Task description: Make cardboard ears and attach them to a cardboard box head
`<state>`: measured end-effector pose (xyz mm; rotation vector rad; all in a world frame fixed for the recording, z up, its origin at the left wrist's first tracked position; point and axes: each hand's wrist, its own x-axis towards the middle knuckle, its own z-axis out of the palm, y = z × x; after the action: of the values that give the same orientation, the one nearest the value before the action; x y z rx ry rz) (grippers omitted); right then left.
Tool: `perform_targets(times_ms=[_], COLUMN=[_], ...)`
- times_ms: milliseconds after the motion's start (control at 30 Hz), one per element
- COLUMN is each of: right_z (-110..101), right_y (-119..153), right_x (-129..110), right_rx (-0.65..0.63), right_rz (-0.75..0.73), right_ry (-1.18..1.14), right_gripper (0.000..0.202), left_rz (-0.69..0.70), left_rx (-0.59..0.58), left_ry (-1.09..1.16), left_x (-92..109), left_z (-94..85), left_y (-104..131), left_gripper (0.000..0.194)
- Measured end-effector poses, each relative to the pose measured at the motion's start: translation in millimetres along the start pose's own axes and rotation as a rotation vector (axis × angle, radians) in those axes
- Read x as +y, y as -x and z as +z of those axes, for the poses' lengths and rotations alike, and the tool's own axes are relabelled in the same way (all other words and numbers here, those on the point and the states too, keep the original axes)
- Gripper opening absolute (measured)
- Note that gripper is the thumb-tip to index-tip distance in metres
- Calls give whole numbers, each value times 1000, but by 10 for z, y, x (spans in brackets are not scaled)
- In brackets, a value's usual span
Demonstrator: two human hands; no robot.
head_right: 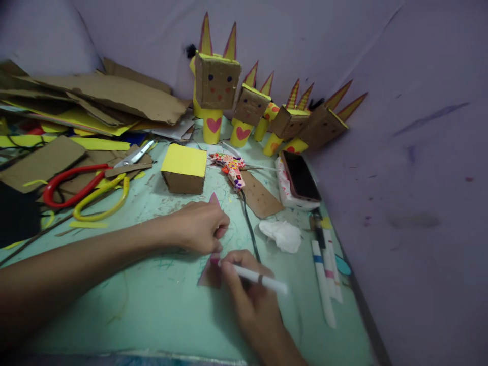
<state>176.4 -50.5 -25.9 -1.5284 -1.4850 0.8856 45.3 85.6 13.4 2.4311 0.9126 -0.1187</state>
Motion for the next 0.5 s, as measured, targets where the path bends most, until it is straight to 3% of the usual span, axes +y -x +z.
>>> perform_targets(times_ms=[500], right_z=[-17], right_y=[33], right_x=[-17], right_rx=[-56], right_rz=[-15], right_ry=[20], right_gripper=[18], left_rz=[13], left_rx=[16], left_ry=[-16], left_x=[-15], left_z=[26], left_y=[-13], left_gripper=[8])
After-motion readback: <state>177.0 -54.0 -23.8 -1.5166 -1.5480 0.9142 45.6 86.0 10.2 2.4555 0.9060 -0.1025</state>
